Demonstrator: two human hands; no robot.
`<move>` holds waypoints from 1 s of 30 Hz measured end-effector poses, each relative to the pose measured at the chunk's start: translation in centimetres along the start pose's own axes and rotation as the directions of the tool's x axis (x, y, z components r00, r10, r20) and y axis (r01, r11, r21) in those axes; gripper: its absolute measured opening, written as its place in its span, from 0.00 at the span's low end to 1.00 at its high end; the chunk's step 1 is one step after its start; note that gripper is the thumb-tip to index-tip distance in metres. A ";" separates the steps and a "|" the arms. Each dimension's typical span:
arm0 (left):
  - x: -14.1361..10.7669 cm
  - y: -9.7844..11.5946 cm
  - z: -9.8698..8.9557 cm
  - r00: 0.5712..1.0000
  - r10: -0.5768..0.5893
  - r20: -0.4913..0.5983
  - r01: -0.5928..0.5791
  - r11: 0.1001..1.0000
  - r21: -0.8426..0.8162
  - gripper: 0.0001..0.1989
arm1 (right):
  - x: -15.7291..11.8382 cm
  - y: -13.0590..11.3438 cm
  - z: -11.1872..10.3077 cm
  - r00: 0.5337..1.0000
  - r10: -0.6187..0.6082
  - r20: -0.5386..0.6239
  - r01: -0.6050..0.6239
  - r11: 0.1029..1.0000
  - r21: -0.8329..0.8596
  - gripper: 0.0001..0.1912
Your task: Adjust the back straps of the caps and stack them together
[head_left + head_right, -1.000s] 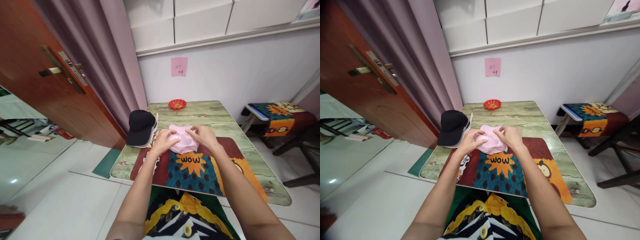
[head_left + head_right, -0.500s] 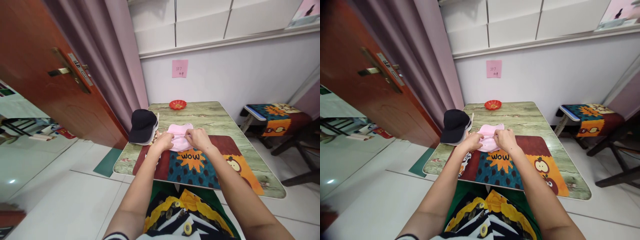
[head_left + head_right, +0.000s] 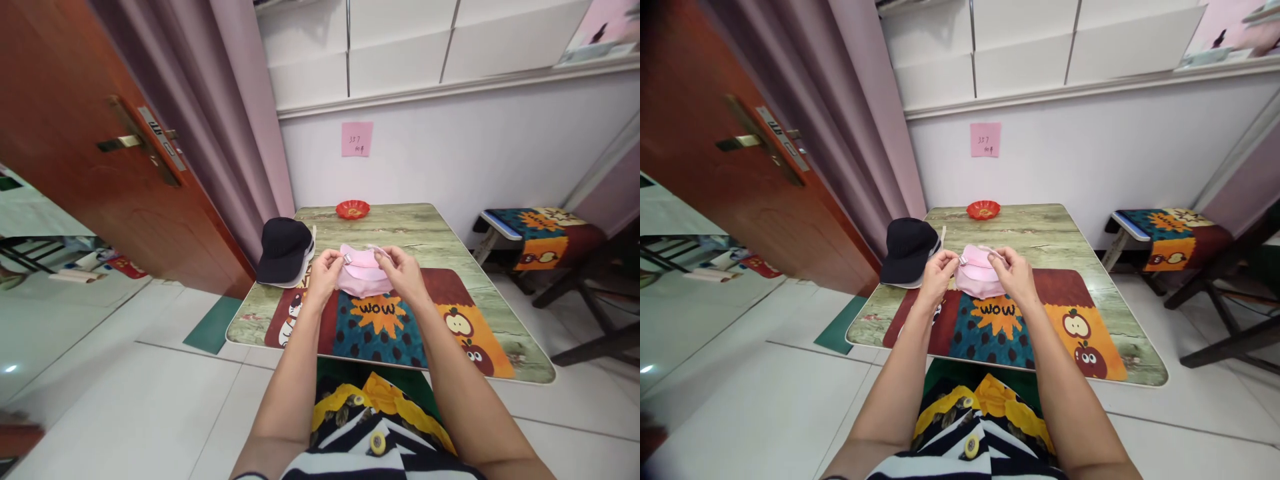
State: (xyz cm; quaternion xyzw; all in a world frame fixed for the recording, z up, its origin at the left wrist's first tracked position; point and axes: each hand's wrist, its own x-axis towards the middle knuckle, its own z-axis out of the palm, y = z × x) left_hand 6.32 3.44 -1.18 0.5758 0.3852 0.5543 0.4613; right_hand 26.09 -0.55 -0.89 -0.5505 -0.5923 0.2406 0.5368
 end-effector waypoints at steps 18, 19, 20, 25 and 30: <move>1.5 0.4 1.7 0.998 0.059 -0.026 -0.058 0.998 0.032 0.05 | 2.1 -1.4 0.6 0.993 0.035 0.116 -0.042 0.997 0.059 0.12; 1.5 0.4 1.6 0.998 0.057 -0.023 -0.056 0.998 0.026 0.05 | 2.3 -1.2 0.6 0.992 0.040 0.120 -0.054 0.992 0.115 0.13; 1.6 0.3 1.6 0.998 0.056 -0.020 -0.056 0.998 0.022 0.05 | 2.5 -1.0 0.7 0.991 0.047 0.126 -0.067 0.985 0.161 0.13; 1.6 0.0 1.3 0.998 0.063 -0.020 -0.062 0.997 0.047 0.06 | 2.9 -0.3 2.0 0.982 0.106 0.158 -0.141 0.963 0.230 0.15; 1.3 -0.4 1.0 0.995 0.095 -0.011 -0.094 0.991 0.098 0.05 | 2.3 -0.6 4.0 0.956 0.143 0.257 -0.234 0.898 0.371 0.18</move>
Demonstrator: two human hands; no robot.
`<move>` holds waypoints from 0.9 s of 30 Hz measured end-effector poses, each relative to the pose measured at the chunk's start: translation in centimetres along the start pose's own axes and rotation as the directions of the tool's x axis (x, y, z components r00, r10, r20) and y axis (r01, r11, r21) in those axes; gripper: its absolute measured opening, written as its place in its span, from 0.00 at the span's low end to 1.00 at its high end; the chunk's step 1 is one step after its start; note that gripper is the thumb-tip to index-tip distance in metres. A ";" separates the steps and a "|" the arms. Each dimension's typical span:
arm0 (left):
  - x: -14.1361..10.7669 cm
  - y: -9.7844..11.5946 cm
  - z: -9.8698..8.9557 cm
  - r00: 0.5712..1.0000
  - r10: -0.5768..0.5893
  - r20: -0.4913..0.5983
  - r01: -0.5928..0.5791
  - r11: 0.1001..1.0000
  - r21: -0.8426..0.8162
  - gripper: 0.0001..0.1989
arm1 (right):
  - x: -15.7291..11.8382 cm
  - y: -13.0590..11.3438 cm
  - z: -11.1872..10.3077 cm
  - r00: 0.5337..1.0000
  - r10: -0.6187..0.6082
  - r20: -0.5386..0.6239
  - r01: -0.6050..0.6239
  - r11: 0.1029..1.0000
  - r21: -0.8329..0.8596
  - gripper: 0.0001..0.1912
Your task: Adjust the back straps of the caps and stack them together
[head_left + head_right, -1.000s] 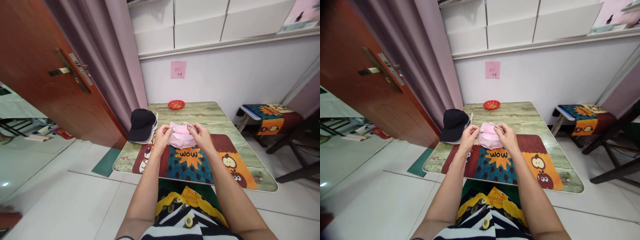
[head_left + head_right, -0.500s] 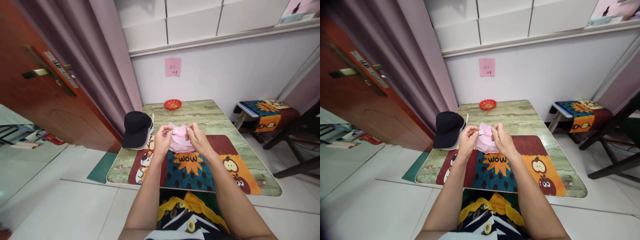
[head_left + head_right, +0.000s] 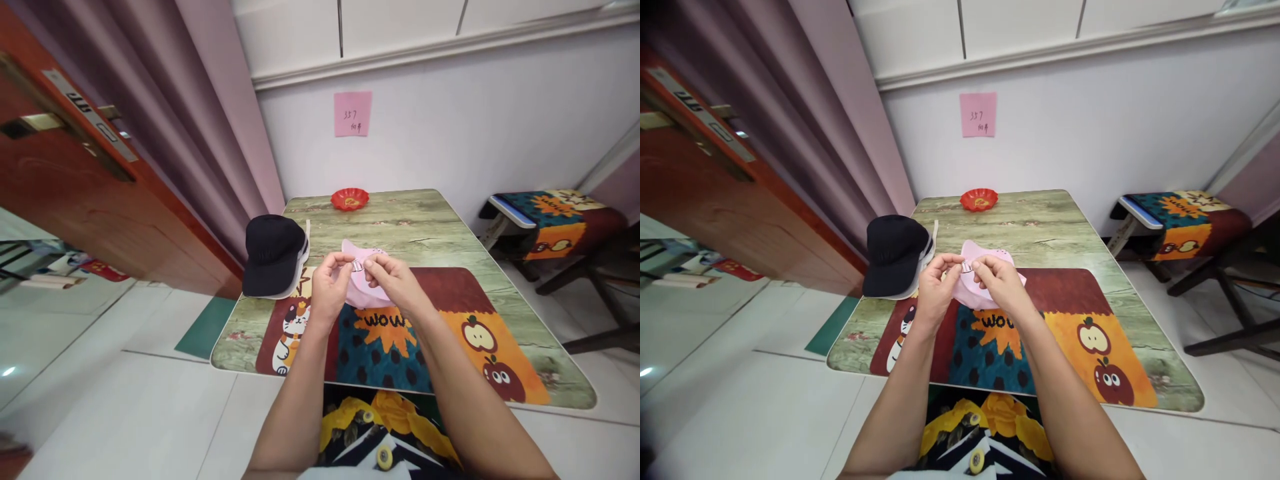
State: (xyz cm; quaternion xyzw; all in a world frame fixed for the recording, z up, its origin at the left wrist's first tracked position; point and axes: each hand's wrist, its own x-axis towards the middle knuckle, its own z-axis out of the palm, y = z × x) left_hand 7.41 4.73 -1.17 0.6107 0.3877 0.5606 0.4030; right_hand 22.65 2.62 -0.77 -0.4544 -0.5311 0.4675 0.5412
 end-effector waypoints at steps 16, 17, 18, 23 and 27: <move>-0.1 1.4 -1.5 0.916 0.362 0.175 -0.395 0.727 0.562 0.10 | -0.3 -0.5 1.2 0.959 -0.241 -0.147 0.170 0.908 -0.382 0.17; -0.1 1.3 -1.5 0.917 0.361 0.168 -0.391 0.738 0.550 0.09 | -0.3 -0.5 1.2 0.961 -0.240 -0.138 0.174 0.912 -0.372 0.17; -0.2 1.3 -1.5 0.920 0.360 0.155 -0.384 0.751 0.537 0.09 | -0.3 -0.4 1.2 0.963 -0.237 -0.130 0.178 0.917 -0.356 0.17; -0.4 0.7 -1.5 0.961 0.275 -0.016 -0.247 0.884 0.397 0.08 | 0.0 0.2 0.6 0.966 -0.166 -0.198 0.128 0.973 -0.190 0.18; -0.3 -0.2 -1.3 0.987 0.131 -0.088 -0.115 0.979 0.171 0.11 | 0.0 0.7 0.4 0.955 -0.089 -0.281 0.066 0.994 -0.092 0.17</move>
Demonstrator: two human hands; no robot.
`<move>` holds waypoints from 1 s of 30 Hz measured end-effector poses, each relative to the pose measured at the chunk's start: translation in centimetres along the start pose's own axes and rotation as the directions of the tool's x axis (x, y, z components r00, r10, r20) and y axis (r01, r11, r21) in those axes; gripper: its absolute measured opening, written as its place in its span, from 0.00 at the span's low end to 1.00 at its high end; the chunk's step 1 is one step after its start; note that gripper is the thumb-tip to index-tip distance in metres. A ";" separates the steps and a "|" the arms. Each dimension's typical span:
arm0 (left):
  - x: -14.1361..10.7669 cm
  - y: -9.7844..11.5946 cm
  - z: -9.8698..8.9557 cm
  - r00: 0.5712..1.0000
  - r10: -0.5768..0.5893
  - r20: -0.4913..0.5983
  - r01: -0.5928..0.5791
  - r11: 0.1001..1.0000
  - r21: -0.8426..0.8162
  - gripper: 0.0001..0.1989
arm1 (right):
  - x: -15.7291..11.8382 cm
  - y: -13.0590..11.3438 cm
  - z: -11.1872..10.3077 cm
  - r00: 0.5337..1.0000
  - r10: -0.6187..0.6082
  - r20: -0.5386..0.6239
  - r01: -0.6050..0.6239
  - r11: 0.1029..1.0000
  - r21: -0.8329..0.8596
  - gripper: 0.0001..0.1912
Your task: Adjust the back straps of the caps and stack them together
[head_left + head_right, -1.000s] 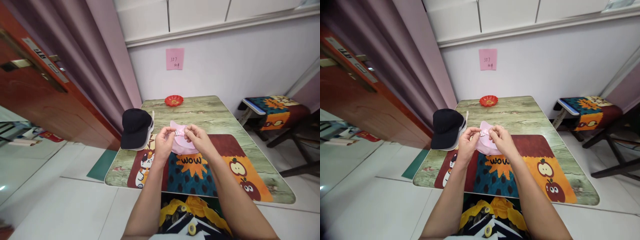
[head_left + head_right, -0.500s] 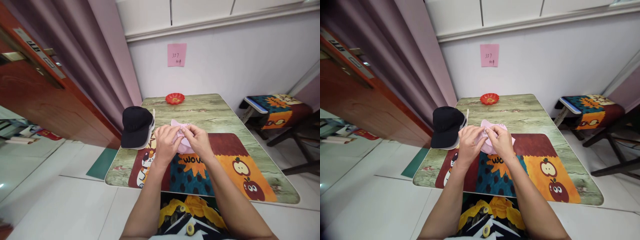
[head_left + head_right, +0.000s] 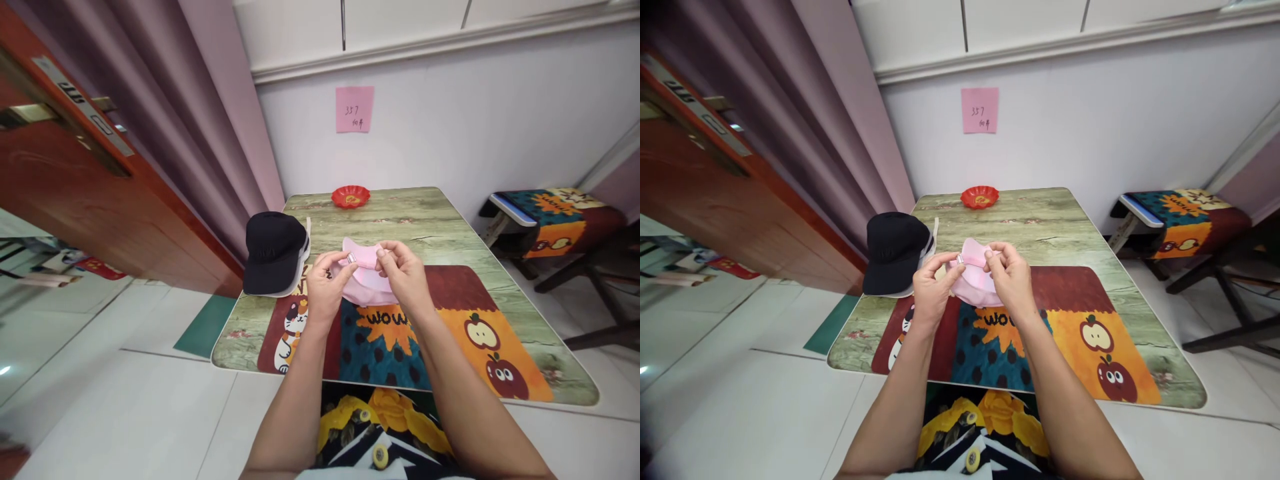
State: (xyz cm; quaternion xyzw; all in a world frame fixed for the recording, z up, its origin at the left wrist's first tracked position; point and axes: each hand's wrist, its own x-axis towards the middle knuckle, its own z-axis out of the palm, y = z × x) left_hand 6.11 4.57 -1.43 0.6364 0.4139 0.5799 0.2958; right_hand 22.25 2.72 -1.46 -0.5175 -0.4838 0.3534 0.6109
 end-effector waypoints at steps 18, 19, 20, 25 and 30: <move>-0.6 0.8 0.5 0.993 -0.064 0.101 0.073 0.994 -0.080 0.11 | -0.8 -0.7 0.6 0.990 -0.013 0.144 0.013 1.000 -0.003 0.19; -0.6 0.8 0.5 0.992 -0.076 0.103 0.086 0.992 -0.090 0.11 | -0.8 -0.7 0.6 0.989 -0.012 0.147 0.012 1.000 0.000 0.19; -0.7 0.7 0.5 0.991 -0.085 0.103 0.095 0.991 -0.096 0.11 | -0.9 -0.8 0.7 0.988 -0.010 0.152 0.010 1.000 0.005 0.19; -0.6 0.7 0.2 0.988 -0.103 0.114 0.115 0.988 -0.107 0.12 | -0.9 -1.1 0.8 0.985 -0.017 0.173 0.009 0.999 0.043 0.17; -0.4 0.9 -0.5 0.982 -0.098 0.158 0.114 0.989 -0.094 0.12 | -0.6 -1.3 0.1 0.970 -0.054 0.237 0.060 0.998 -0.020 0.17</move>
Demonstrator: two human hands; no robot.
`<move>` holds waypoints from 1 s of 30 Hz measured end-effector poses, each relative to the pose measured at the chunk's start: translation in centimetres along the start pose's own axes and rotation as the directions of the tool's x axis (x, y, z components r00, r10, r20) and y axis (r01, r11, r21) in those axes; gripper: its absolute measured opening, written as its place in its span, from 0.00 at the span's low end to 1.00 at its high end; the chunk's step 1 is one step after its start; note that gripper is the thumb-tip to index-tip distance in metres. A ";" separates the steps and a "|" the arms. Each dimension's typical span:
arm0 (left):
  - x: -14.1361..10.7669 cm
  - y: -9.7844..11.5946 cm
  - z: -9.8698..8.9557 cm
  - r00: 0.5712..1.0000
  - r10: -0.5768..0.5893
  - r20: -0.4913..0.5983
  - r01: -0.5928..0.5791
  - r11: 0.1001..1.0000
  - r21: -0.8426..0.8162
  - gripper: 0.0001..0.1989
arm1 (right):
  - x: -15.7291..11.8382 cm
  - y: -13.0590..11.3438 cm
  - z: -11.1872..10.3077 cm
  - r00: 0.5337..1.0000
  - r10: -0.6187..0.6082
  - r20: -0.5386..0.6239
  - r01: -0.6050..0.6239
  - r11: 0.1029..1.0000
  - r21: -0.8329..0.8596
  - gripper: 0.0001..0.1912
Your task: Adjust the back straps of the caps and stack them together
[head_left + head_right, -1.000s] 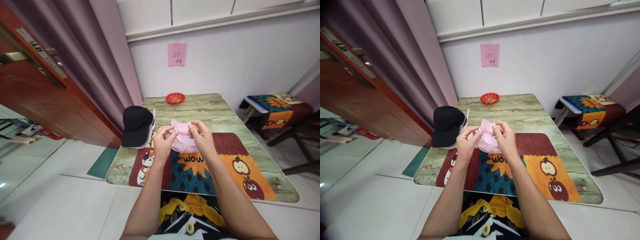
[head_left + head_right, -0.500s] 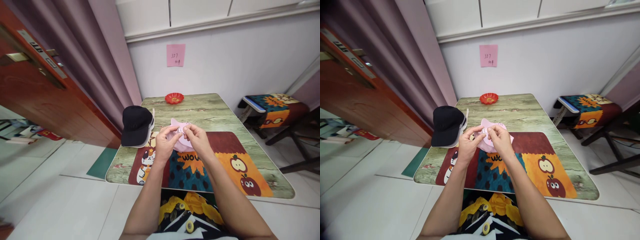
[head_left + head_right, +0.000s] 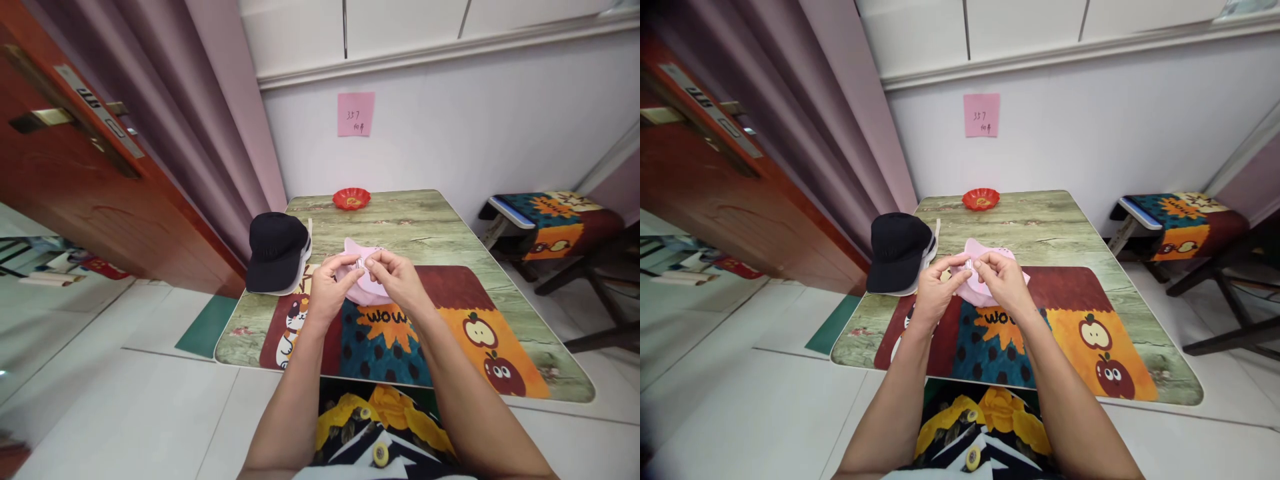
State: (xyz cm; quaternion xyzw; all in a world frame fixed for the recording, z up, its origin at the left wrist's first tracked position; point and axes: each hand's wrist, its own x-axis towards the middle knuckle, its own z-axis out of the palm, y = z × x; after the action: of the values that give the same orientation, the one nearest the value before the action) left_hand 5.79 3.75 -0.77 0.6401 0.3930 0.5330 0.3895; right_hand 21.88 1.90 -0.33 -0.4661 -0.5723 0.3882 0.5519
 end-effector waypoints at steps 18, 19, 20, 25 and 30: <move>0.0 0.8 -0.1 0.998 0.018 0.066 -0.019 1.000 0.015 0.11 | -0.5 -0.5 -1.0 0.996 0.044 0.076 -0.051 0.995 0.089 0.18; -0.1 0.8 -0.1 0.998 0.015 0.065 -0.016 1.000 0.016 0.11 | -0.5 -0.5 -1.0 0.996 0.045 0.072 -0.052 0.994 0.096 0.17; -0.1 0.8 0.0 0.998 0.011 0.065 -0.013 1.000 0.018 0.11 | -0.6 -0.5 -0.9 0.997 0.047 0.066 -0.054 0.993 0.104 0.16; -0.3 0.7 0.1 0.997 -0.006 0.071 0.003 0.999 0.034 0.12 | -0.6 -0.5 -1.0 0.997 0.042 0.065 -0.049 0.994 0.100 0.13; -0.5 0.8 0.1 0.995 0.021 0.095 -0.026 0.998 0.054 0.11 | -0.5 -0.7 -1.6 0.994 -0.030 0.106 0.026 0.999 0.037 0.12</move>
State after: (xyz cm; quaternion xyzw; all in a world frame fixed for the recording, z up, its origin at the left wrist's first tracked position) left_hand 5.87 3.01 -0.19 0.6797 0.3813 0.4956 0.3834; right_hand 23.36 1.09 0.34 -0.4266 -0.6004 0.4148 0.5343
